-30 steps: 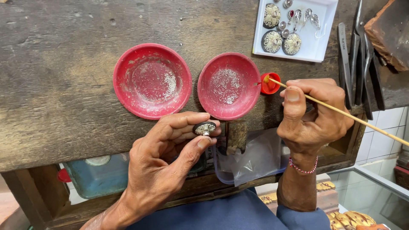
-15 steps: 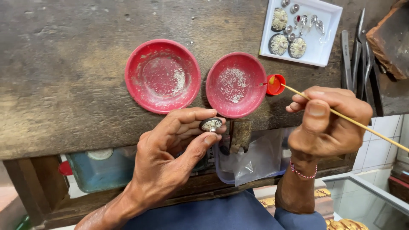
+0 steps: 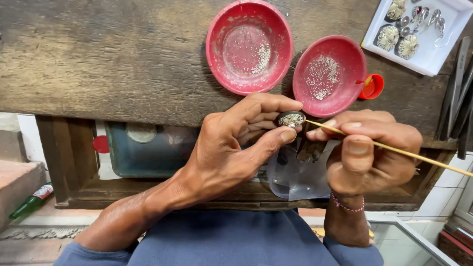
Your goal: The person uses a wooden stick to apply glitter from a red bowl onto a small silver jewelry piece held in the left hand. The process is repeated multiple times, with the person dipping the stick into the bowl and carefully placing glitter onto the jewelry surface.
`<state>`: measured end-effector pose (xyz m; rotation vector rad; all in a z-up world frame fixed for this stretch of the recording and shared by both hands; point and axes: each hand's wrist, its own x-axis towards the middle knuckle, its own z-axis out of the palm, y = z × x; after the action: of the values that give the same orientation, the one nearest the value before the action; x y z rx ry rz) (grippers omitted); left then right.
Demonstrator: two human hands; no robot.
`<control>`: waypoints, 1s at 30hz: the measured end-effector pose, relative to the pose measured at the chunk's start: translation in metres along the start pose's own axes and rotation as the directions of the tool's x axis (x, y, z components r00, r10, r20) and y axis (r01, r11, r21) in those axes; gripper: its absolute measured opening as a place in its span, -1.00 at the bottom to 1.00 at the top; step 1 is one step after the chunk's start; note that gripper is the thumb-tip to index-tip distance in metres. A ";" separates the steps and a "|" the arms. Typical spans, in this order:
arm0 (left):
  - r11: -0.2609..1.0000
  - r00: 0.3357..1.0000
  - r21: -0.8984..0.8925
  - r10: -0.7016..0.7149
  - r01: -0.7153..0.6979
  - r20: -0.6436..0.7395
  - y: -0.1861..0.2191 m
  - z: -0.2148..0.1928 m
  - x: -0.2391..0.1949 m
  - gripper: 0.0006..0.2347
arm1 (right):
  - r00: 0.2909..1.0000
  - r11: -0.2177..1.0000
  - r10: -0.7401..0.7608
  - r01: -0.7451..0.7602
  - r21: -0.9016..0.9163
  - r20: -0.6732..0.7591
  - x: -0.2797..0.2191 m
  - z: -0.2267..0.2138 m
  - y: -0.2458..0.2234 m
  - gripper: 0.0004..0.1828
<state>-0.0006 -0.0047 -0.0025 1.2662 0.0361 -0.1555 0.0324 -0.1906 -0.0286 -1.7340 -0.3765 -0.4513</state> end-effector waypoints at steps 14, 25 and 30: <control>1.000 1.000 -0.008 -0.029 0.029 0.001 0.001 0.000 0.000 -0.76 | 0.999 0.996 0.040 -0.039 -0.085 0.008 -0.003 -0.001 -0.002 -0.71; 1.000 1.000 -0.013 -0.028 0.028 0.011 0.001 0.000 0.000 -0.76 | 0.997 0.993 0.065 -0.061 -0.101 0.031 -0.003 -0.002 -0.003 -0.79; 1.000 0.999 0.007 -0.030 0.030 0.014 0.000 0.000 0.000 -0.76 | 0.996 0.990 0.070 -0.062 -0.124 0.055 -0.002 -0.004 -0.002 -0.79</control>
<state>-0.0002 -0.0042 -0.0022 1.2721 0.0424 -0.1909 0.0289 -0.1937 -0.0270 -1.8769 -0.3384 -0.3822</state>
